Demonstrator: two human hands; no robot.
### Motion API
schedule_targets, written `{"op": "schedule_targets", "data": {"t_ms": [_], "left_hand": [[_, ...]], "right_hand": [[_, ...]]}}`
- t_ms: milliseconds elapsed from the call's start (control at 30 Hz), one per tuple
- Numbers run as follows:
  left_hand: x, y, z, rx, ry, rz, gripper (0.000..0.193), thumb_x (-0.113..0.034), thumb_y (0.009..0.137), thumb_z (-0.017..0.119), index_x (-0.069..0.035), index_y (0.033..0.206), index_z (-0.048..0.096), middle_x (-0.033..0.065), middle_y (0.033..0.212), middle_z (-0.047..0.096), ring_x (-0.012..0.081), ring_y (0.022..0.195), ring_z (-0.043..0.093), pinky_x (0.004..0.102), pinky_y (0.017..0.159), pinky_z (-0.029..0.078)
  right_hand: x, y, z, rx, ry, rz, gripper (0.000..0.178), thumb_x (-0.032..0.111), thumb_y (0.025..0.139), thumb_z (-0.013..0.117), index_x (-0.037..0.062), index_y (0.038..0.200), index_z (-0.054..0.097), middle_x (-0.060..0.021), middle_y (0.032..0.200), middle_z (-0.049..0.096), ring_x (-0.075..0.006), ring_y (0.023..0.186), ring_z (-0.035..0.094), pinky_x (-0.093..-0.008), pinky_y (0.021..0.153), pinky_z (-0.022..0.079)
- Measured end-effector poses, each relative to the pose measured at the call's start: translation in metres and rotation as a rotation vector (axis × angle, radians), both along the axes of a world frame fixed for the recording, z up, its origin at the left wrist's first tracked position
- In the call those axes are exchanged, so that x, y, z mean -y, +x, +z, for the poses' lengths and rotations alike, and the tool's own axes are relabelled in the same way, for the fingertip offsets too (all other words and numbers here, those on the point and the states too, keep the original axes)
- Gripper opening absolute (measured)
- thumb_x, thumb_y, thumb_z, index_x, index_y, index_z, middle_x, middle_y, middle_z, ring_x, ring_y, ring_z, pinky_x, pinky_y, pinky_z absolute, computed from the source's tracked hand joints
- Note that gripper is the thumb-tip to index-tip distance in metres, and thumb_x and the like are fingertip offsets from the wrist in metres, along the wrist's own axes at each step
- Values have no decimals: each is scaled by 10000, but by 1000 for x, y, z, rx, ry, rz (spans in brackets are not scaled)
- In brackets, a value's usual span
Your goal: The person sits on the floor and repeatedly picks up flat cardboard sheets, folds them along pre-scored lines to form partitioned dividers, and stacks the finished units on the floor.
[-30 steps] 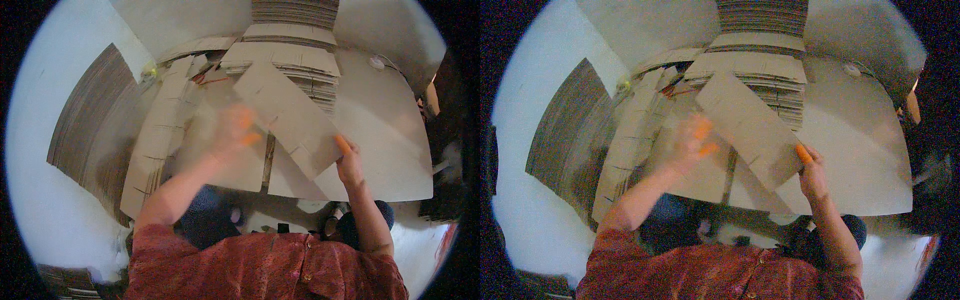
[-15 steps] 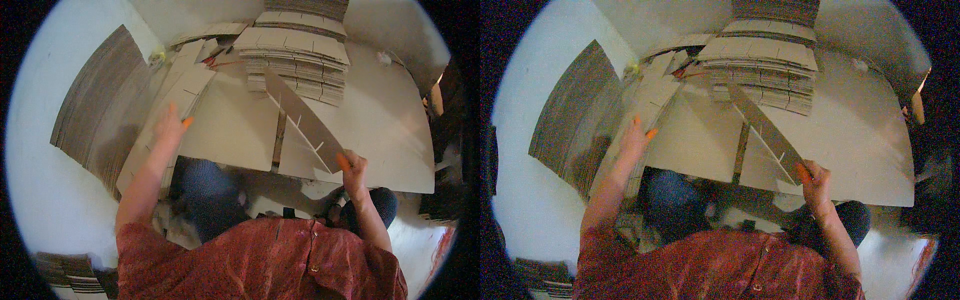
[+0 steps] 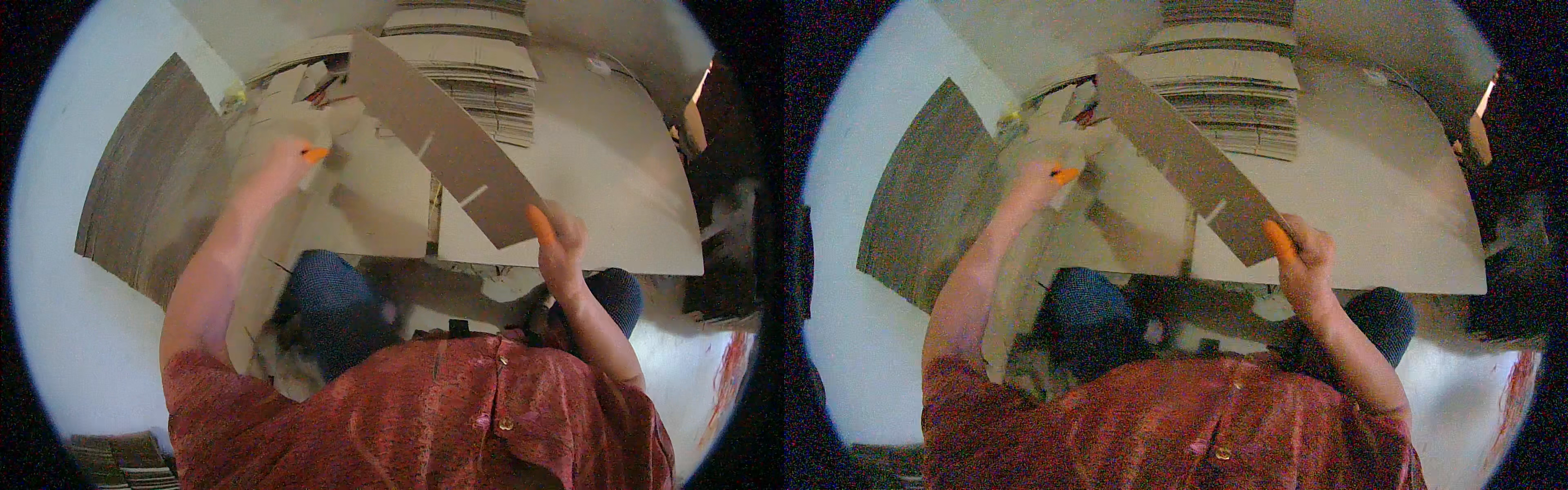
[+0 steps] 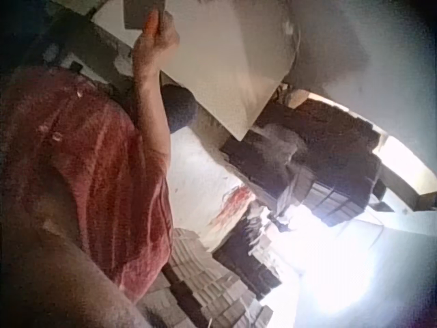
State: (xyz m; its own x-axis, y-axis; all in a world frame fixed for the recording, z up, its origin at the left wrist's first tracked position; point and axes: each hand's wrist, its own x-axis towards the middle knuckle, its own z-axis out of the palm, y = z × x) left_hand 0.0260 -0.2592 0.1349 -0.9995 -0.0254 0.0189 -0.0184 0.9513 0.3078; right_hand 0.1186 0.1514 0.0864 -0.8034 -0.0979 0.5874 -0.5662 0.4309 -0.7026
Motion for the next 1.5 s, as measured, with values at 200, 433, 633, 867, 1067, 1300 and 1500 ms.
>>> {"op": "schedule_targets", "data": {"t_ms": [200, 433, 633, 867, 1067, 1300, 1500], "left_hand": [[-141, 42, -14, -7, 75, -382, 234, -212, 786, 641, 21, 769, 630, 228, 661, 576, 284, 550, 553, 395, 537, 432], [-194, 71, -6, 19, 230, -541, 243, -198, 808, 615, 24, 711, 589, 226, 639, 566, 313, 551, 568, 410, 528, 427], [-227, 84, -2, -8, 168, -645, 228, -215, 818, 592, 0, 745, 614, 223, 674, 577, 389, 651, 585, 443, 594, 464], [-163, 53, -42, -355, 44, -442, 399, -352, 800, 645, -5, 997, 625, 182, 872, 612, 306, 841, 602, 402, 746, 483], [-59, 32, -110, -154, -603, -127, 410, -302, 799, 640, -23, 1091, 570, 168, 922, 607, 369, 885, 585, 472, 761, 472], [-43, -4, -60, 131, -83, -14, 228, -207, 799, 596, -15, 914, 638, 222, 826, 611, 342, 765, 599, 420, 667, 472], [-98, 8, -31, 29, 112, -233, 221, -170, 773, 591, 31, 851, 637, 192, 693, 608, 209, 596, 550, 344, 583, 446]], "right_hand": [[1, -7, -2, -73, -40, -121, 91, 96, 846, 602, 13, 862, 636, -92, 646, 597, -120, 553, 535, -263, 518, 423], [-29, 9, 19, 73, -20, -100, 68, 66, 821, 613, 7, 836, 643, -105, 648, 618, -136, 545, 565, -280, 520, 447], [-32, 7, 1, 175, 99, -68, 123, 95, 842, 608, -17, 885, 638, -133, 718, 646, -117, 597, 557, -269, 568, 451], [-34, 5, -3, -49, 228, -40, 297, 141, 813, 649, -11, 1062, 592, -142, 827, 658, -228, 678, 614, -328, 647, 489], [21, -32, 37, 185, 838, 21, 278, 203, 813, 608, 8, 1010, 591, -179, 830, 640, -374, 738, 610, -447, 669, 498], [8, -37, 25, 182, 612, 40, 158, 117, 824, 555, 18, 945, 584, -218, 736, 599, -389, 691, 593, -433, 601, 478], [7, -8, 47, -103, 407, 21, 110, 58, 811, 562, 18, 913, 574, -208, 719, 590, -391, 658, 587, -427, 567, 465]]}}
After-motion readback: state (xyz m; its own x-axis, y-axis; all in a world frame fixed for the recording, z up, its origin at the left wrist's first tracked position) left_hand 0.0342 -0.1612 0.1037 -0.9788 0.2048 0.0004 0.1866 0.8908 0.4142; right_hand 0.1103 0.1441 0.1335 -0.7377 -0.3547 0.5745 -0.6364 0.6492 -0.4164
